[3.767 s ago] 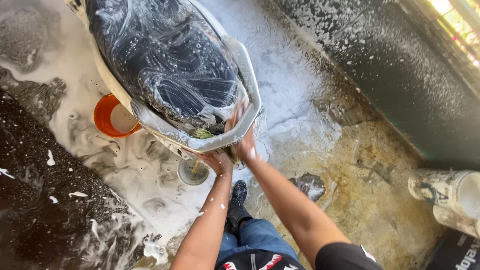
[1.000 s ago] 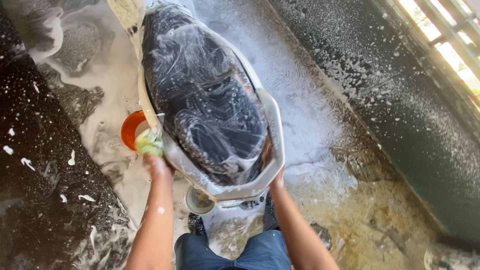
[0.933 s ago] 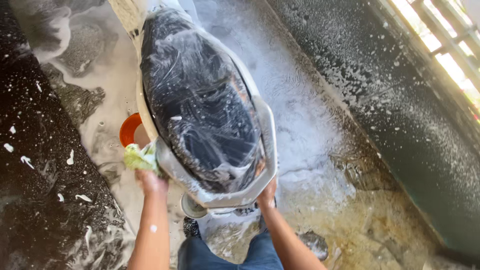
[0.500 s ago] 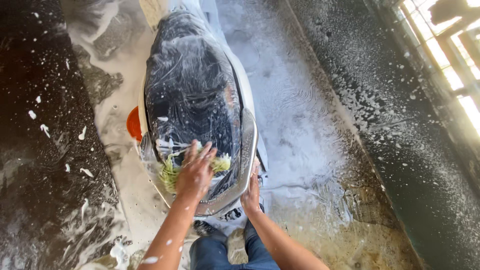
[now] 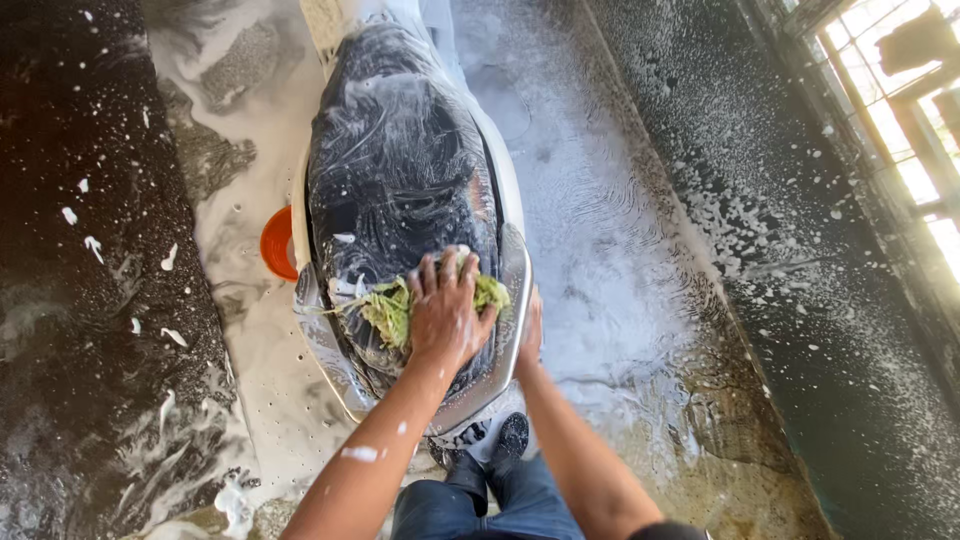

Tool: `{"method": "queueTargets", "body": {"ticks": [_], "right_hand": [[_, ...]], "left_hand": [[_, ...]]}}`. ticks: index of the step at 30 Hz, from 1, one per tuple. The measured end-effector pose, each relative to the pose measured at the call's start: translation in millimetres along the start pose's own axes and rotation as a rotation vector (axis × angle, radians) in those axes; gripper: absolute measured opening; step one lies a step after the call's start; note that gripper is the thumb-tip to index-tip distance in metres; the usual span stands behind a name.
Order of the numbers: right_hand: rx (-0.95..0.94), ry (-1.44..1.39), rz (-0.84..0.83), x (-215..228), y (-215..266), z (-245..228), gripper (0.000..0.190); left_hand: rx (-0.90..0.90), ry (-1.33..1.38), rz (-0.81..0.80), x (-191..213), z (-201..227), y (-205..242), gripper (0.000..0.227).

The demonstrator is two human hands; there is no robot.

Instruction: The person sprays a white scooter with water from a hose, then uses a sponge and soapy water to scrub the seat, front panel, and handlebars.

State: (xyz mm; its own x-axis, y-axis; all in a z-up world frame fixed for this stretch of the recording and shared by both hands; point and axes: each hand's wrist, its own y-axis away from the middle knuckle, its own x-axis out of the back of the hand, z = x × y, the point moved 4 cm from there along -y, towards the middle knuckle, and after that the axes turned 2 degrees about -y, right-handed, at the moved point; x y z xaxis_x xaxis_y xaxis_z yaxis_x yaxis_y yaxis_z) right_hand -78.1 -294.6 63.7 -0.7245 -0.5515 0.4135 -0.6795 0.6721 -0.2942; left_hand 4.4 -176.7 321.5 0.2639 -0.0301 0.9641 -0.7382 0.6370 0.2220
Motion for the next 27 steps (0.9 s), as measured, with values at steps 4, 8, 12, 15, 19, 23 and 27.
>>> {"method": "queueTargets", "body": {"ticks": [4,8,12,15,19,23,27], "right_hand": [[-0.693,-0.755,-0.181,-21.0,-42.1,54.2,0.057],[-0.594,-0.698,-0.109,6.3,25.0,32.6,0.059],[-0.745,-1.050,-0.220,-13.1,-42.9,61.9,0.059],[-0.212,-0.634,-0.434,-49.8,-171.6,80.6,0.059],[0.200,0.015,-0.558,-71.2,-201.8,87.7,0.060],[0.521,0.295,-0.529,-95.2,-222.0,87.3,0.061],[0.386,0.487,-0.510,-151.8,-304.0,87.9,0.059]], "left_hand": [[-0.034,-0.049,0.053,-6.6,7.8,-45.1,0.085],[-0.284,-0.062,0.180,-22.0,8.0,-59.9,0.082],[-0.266,-0.008,0.202,-35.4,2.3,-89.8,0.078],[-0.088,0.004,0.206,-18.0,-7.7,-149.5,0.076],[0.086,0.025,0.156,-2.4,-8.2,-166.1,0.078],[0.153,0.040,0.082,6.1,-7.1,-181.7,0.080],[0.279,0.126,0.106,4.6,-15.1,-203.1,0.074]]}}
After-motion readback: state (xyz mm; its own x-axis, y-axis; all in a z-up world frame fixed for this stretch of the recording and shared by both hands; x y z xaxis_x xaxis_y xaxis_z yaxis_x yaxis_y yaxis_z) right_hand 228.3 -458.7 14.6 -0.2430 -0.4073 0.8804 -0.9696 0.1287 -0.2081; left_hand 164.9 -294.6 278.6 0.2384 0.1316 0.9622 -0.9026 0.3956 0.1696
